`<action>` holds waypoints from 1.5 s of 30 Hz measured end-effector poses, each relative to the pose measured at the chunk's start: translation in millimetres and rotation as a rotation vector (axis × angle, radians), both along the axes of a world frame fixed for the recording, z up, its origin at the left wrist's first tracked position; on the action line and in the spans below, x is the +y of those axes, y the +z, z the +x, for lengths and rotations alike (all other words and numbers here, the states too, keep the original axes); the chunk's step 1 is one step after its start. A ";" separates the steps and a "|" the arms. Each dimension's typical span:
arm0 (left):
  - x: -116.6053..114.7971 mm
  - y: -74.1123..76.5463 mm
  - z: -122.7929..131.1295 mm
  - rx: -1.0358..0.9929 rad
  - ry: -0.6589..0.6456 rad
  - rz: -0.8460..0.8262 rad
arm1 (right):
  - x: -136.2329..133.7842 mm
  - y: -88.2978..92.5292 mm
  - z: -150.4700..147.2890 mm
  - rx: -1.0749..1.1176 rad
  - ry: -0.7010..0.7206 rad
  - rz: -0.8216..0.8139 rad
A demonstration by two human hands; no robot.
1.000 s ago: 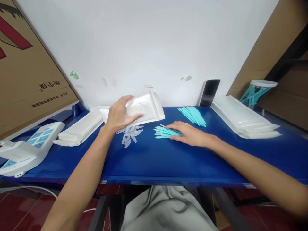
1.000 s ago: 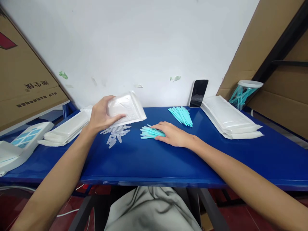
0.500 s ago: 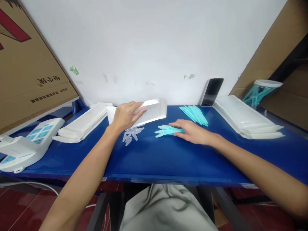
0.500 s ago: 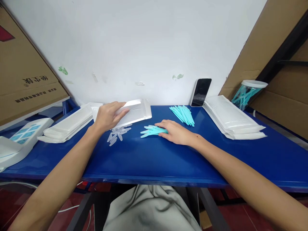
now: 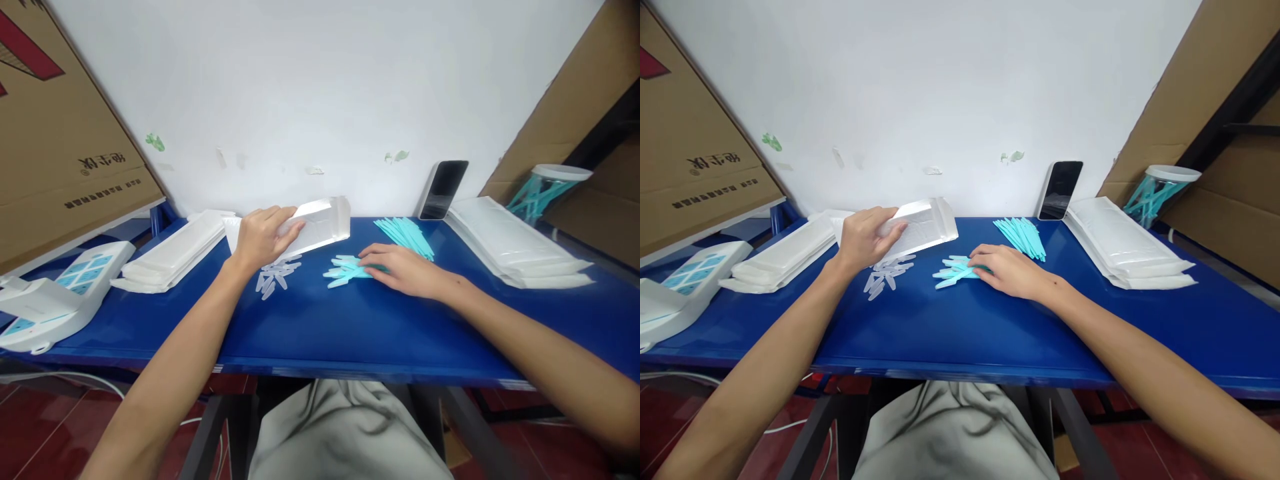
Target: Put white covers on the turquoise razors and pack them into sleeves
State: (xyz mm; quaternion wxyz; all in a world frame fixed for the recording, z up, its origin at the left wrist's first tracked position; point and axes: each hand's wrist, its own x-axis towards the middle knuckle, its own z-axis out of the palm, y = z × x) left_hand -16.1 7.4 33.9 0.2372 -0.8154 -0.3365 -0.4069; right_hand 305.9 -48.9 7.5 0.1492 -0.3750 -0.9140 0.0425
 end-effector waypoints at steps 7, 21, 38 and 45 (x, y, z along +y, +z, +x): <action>0.8 -0.3 -1.2 -0.017 -0.039 0.029 | 0.3 0.4 0.7 0.075 -0.015 0.017; 1.2 -1.0 -0.7 -0.006 -0.006 0.024 | -2.8 -8.0 -4.1 0.059 -0.177 -0.013; 2.5 -1.8 -1.0 -0.012 -0.005 0.011 | -9.0 -6.6 -10.8 0.003 -0.178 -0.069; 3.3 -2.5 -1.6 -0.015 0.016 -0.020 | -13.4 -1.2 -11.9 -0.113 -0.173 -0.090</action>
